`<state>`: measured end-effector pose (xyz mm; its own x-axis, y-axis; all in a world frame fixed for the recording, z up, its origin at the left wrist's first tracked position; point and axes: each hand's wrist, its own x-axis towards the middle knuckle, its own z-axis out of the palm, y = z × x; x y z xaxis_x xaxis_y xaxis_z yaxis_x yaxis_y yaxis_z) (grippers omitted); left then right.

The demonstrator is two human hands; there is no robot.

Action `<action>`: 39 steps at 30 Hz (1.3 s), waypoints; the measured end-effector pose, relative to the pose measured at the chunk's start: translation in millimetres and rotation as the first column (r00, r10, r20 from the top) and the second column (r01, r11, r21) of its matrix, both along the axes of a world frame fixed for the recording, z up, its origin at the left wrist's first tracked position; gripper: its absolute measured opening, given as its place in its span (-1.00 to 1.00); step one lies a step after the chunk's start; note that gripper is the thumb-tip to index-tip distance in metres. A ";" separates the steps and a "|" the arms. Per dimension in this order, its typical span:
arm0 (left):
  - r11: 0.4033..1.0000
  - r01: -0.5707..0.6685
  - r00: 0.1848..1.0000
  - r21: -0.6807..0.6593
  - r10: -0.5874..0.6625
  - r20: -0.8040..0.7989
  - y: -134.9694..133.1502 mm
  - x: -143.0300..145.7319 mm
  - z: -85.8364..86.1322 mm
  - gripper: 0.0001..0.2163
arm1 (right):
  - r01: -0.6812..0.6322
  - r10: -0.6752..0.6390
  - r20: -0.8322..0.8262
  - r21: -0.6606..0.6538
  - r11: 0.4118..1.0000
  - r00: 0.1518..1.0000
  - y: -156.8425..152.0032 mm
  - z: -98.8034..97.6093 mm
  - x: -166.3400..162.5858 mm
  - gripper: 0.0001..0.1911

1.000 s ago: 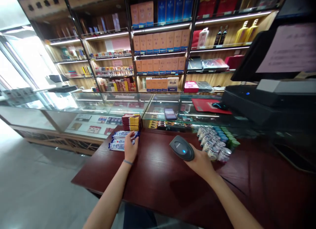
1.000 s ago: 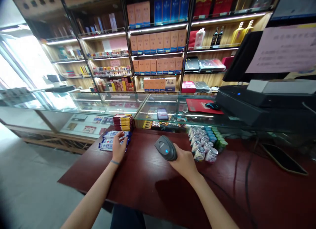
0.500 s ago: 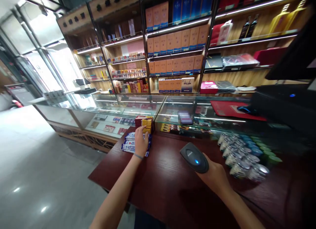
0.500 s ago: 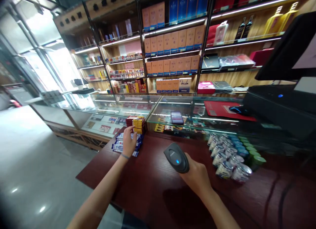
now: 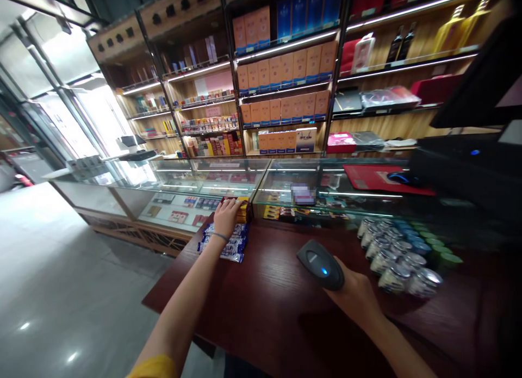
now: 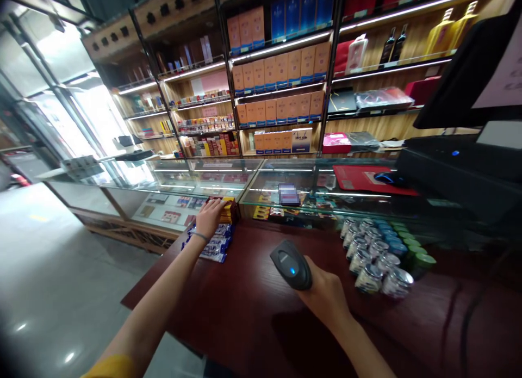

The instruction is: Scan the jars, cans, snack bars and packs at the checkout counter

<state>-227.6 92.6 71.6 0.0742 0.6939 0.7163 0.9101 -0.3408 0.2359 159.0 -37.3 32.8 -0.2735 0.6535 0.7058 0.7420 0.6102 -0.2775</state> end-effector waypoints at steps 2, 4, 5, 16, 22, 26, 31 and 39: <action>1.000 0.019 1.000 0.011 -0.019 0.008 -5.9 1.1 3.9 -0.66 | 0.037 -0.037 -0.001 -0.010 0.999 0.999 0.3 -3.2 1.2 -0.76; 0.999 0.039 0.997 0.036 -0.041 0.063 -13.2 7.5 7.3 -0.66 | 0.056 -0.056 -0.012 -0.010 0.998 0.998 0.1 -5.6 2.2 -0.77; 0.998 0.042 0.992 0.055 -0.048 0.117 -17.4 13.9 7.8 -0.67 | 0.058 -0.058 -0.023 -0.004 0.998 0.998 -0.2 -6.3 2.5 -0.76; 0.850 0.508 -0.245 0.137 -0.010 0.970 -48.6 147.3 -41.4 -0.76 | 0.193 -0.198 -0.152 -0.046 0.980 0.968 -7.3 0.1 1.8 -0.54; 0.868 0.473 -0.527 0.150 0.142 0.838 -59.1 155.3 -61.9 -0.71 | 0.143 -0.139 0.034 -0.207 0.968 0.990 -12.2 -0.5 -6.1 -0.44; 0.868 0.469 -0.546 0.164 0.139 0.826 -58.4 154.0 -64.1 -0.68 | 0.103 -0.086 0.075 -0.258 0.961 0.993 -14.6 -4.0 -10.2 -0.29; 0.850 0.478 -0.554 0.219 0.099 0.827 -57.0 152.0 -71.2 -0.67 | 0.082 -0.041 0.160 -0.263 0.961 0.986 -14.2 -3.5 -6.7 -0.67; 0.857 0.491 -0.504 0.157 0.133 0.853 -54.4 152.3 -69.6 -0.70 | 0.123 -0.091 0.113 -0.321 0.939 0.989 -14.4 4.1 -5.5 -0.55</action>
